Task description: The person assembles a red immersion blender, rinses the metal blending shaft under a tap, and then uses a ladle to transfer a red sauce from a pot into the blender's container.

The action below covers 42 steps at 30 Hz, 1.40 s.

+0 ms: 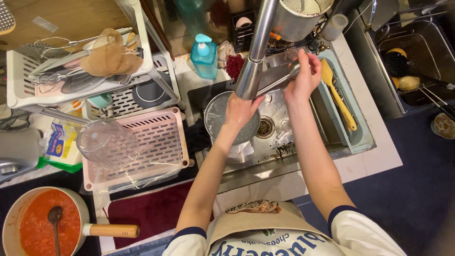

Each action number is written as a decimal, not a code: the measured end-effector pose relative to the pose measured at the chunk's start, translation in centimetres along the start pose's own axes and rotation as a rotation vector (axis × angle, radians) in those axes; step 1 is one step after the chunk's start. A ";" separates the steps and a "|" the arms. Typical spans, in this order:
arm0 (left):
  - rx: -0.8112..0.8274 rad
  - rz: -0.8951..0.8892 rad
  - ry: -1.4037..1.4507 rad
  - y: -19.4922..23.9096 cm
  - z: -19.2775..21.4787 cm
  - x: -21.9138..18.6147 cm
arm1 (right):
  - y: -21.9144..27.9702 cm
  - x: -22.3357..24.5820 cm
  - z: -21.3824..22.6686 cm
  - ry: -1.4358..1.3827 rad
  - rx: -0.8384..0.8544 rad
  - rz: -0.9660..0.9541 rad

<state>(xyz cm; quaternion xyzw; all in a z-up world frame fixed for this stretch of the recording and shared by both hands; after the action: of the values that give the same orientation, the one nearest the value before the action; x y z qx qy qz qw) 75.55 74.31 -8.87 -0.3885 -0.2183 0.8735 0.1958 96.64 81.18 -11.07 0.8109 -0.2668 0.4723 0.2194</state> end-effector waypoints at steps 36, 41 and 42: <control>-0.198 0.739 1.098 7.4 2.0 6.7 | 11.7 -15.1 2.3 0.430 1.084 -0.515; -0.284 0.787 1.079 10.3 2.1 8.5 | 13.1 -15.1 -1.2 0.232 1.196 -0.779; -0.310 0.710 1.035 10.7 2.0 8.5 | 13.6 -14.5 -2.1 0.149 1.209 -0.811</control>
<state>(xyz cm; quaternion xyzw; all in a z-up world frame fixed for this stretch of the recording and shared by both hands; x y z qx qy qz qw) 66.87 69.33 -18.42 -0.8320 -0.0775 0.5429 -0.0836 80.60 75.38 -21.51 0.7912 0.3771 0.4726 -0.0914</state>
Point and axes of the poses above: each hand's wrist, its own y-axis away from the middle knuckle, its own z-axis out of the back of the hand, x = y × z, the point moved 5 cm from there along -y, towards the middle knuckle, and after that the axes turned 14 degrees about y, right-handed, at the moved point
